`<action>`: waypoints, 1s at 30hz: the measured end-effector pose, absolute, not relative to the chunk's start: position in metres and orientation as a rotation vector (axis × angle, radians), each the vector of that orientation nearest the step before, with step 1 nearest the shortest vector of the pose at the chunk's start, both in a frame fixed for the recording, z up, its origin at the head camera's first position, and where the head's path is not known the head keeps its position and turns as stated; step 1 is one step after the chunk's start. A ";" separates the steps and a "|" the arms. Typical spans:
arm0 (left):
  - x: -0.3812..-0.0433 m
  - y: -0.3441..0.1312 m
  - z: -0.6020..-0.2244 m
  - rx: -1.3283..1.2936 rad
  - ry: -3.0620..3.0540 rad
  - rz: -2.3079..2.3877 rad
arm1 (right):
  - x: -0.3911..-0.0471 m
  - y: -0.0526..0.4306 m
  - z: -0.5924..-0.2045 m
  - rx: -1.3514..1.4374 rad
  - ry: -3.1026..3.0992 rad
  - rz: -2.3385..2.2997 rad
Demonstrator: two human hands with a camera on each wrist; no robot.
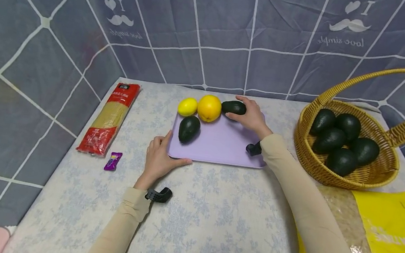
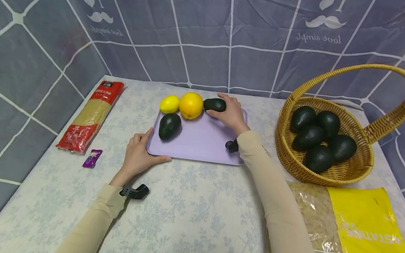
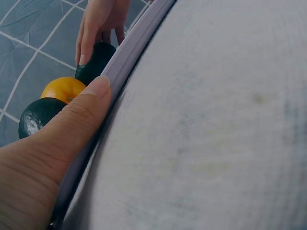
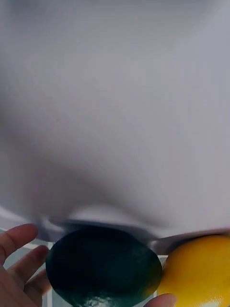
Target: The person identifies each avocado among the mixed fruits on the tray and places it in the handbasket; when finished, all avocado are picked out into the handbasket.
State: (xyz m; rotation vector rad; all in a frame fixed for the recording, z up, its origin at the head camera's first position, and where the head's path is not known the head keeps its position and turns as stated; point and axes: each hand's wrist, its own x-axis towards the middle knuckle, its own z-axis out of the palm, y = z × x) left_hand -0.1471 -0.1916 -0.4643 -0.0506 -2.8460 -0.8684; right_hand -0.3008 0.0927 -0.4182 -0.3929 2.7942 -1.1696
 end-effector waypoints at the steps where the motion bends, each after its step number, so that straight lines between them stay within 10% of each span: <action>1: -0.147 -0.191 -0.464 -0.051 -2.846 -0.871 | -0.302 0.093 -0.419 -0.385 2.785 -1.176; 30: -0.147 -0.192 -0.465 -0.044 -2.846 -0.869 | -0.296 0.093 -0.429 -0.324 2.797 -1.221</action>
